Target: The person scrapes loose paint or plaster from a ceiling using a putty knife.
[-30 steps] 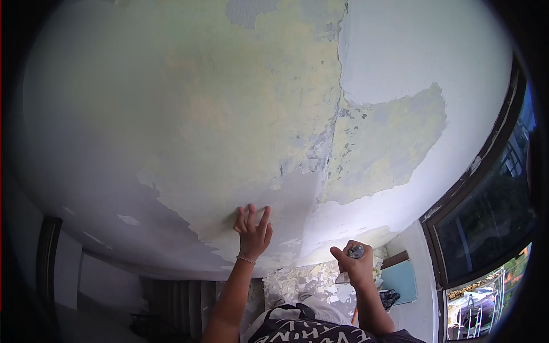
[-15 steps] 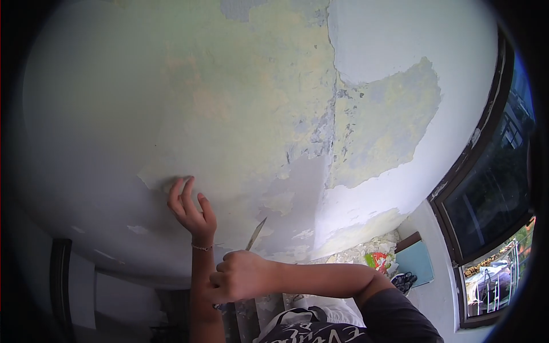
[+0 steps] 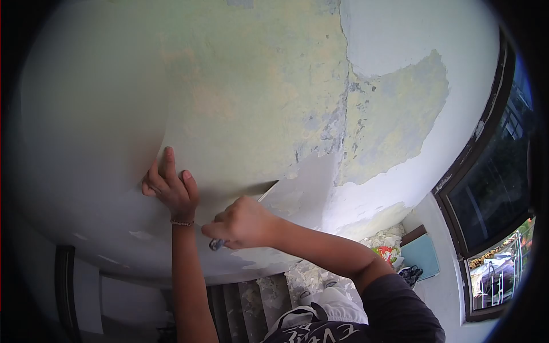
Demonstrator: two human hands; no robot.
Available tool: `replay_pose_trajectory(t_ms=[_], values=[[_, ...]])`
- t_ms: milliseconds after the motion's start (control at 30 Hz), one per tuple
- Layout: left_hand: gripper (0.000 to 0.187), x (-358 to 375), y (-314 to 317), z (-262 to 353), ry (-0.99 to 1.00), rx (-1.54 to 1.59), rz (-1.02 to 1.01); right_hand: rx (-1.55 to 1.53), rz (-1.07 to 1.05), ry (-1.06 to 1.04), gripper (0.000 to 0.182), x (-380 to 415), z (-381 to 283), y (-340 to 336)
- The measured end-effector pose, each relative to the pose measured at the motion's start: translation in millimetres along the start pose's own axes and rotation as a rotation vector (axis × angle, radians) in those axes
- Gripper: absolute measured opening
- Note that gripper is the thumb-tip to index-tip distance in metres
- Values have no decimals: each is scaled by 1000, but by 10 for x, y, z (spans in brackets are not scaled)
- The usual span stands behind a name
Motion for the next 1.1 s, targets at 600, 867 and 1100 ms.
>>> replay_pose_trajectory(t_ms=[600, 867, 1100], values=[[48, 28, 5, -8, 9, 7, -12, -96, 61, -184, 15, 2, -359, -76], [46, 50, 33, -24, -5, 2, -1, -37, 66, -279, 14, 129, -442, 108], [46, 42, 46, -16, 8, -7, 13, -97, -79, -375, 16, 396, -765, 356]])
Point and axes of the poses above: each hand's wrist, its own x-axis away from the middle knuckle, its own y-axis out of the palm, z = x × y, the point moved 3 cm from there along -x, towards the middle knuckle, and after that the axes turned 8 degrees about z, right-handed, at the moved point
